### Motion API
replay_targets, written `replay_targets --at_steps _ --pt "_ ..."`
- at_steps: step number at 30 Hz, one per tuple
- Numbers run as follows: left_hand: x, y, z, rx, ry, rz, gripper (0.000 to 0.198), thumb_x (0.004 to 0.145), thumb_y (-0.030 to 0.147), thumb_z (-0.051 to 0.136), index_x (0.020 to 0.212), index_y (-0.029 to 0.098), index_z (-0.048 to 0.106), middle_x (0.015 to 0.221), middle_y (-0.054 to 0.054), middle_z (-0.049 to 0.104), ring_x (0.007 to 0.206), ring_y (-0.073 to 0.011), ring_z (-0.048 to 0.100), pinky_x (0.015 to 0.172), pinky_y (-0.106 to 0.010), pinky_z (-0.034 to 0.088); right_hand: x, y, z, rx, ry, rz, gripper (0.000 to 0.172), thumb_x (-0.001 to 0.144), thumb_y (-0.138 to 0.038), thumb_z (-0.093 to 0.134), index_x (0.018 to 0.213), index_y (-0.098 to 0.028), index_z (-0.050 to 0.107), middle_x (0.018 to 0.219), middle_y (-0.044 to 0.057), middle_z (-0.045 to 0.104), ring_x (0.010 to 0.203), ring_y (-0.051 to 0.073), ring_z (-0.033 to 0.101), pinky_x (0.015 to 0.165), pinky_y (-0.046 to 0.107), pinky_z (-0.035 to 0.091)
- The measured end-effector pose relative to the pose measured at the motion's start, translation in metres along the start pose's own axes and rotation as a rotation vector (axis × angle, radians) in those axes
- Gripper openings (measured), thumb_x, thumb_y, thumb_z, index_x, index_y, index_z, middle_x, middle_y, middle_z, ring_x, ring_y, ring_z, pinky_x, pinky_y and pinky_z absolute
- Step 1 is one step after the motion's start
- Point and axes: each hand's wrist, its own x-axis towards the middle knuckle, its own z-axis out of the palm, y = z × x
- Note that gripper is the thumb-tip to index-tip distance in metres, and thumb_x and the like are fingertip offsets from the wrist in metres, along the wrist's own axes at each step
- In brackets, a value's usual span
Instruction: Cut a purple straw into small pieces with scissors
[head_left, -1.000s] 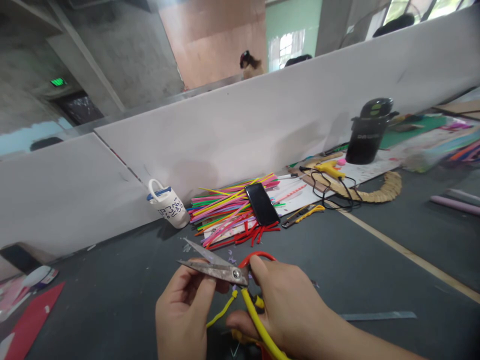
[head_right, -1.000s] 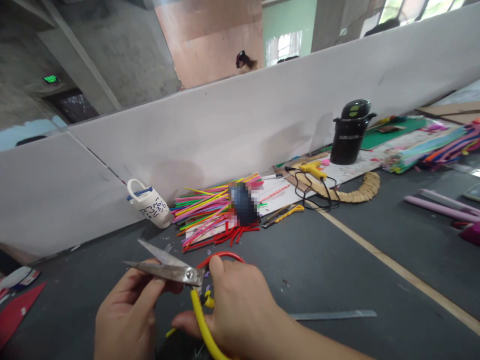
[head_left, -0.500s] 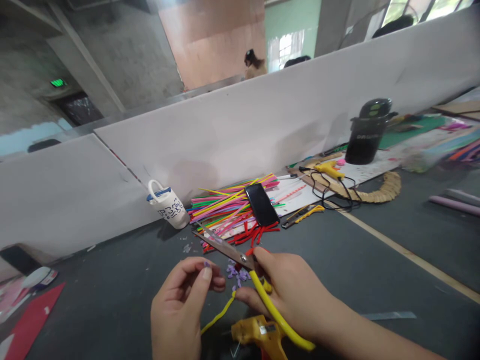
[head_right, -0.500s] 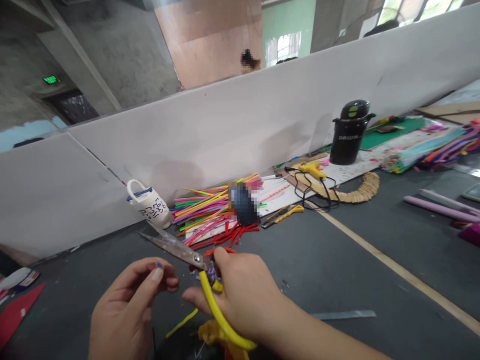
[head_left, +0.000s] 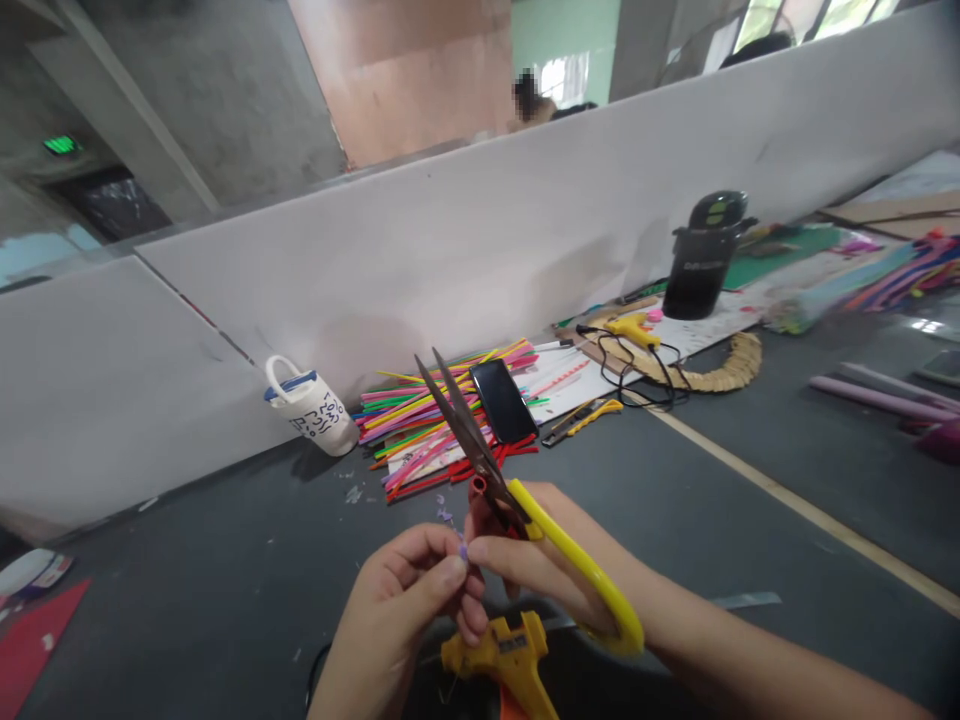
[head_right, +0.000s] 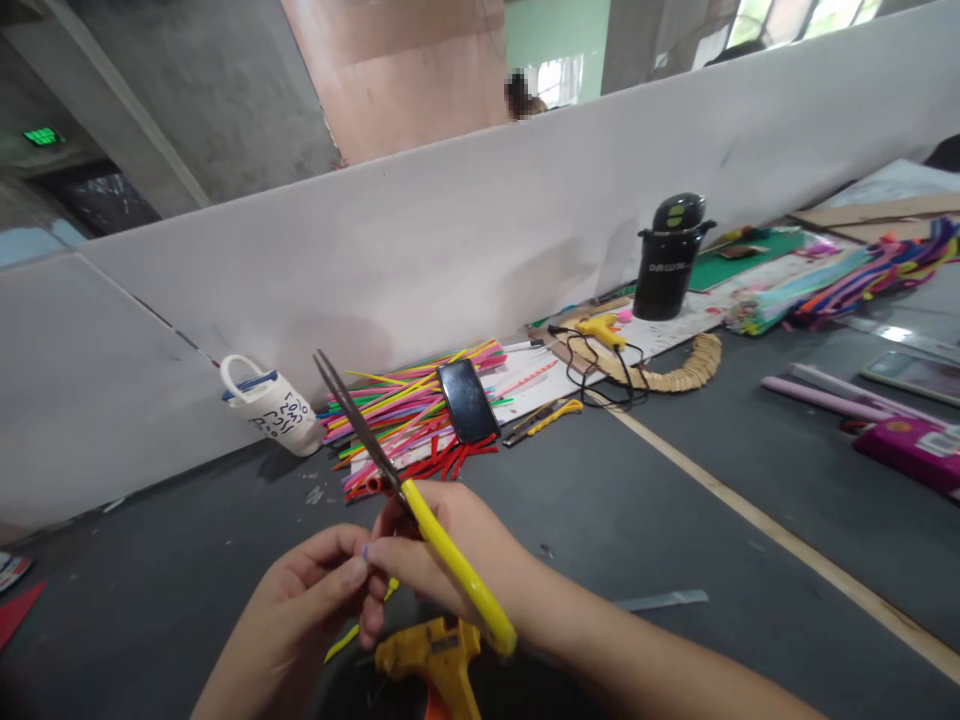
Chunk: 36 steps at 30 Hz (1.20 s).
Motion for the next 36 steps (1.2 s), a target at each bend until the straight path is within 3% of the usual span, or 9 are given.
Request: replay_targets --at_steps 6,11,25,36 --pt "0.004 -0.002 -0.004 0.107 -0.033 -0.036 0.015 0.066 0.026 0.072 0.062 0.013 0.065 0.054 -0.002 0.065 0.042 -0.0096 0.057 0.043 -0.018 0.043 0.0 0.008 -0.001 -0.19 0.029 -0.044 0.008 0.071 -0.012 0.053 0.065 -0.016 0.053 0.057 -0.004 0.055 0.053 0.009 0.05 0.049 0.016 0.039" --pt "0.004 -0.003 -0.004 0.244 0.087 0.116 0.009 0.066 0.024 0.071 0.067 0.016 0.068 0.055 0.0 0.065 0.051 -0.0123 0.06 0.053 -0.022 0.048 0.001 0.011 -0.001 -0.323 0.089 -0.065 0.007 0.07 -0.011 0.049 0.066 -0.017 0.05 0.057 -0.004 0.051 0.051 0.009 0.045 0.047 0.017 0.034" --pt "0.004 -0.008 -0.004 0.401 0.133 0.169 0.004 0.065 0.018 0.066 0.067 0.015 0.068 0.057 -0.001 0.065 0.05 -0.0138 0.059 0.05 -0.023 0.048 0.0 0.011 0.002 -0.425 0.089 -0.007 0.007 0.067 -0.016 0.053 0.065 -0.018 0.047 0.059 -0.004 0.051 0.052 0.01 0.044 0.048 0.019 0.031" --pt "0.003 -0.008 0.0 0.512 0.175 0.23 0.004 0.065 0.017 0.064 0.068 0.017 0.067 0.06 -0.001 0.065 0.052 -0.014 0.058 0.05 -0.023 0.047 -0.001 0.014 0.002 -0.461 0.103 -0.044 0.008 0.069 -0.019 0.053 0.066 -0.019 0.046 0.061 -0.003 0.051 0.054 0.011 0.043 0.051 0.02 0.031"
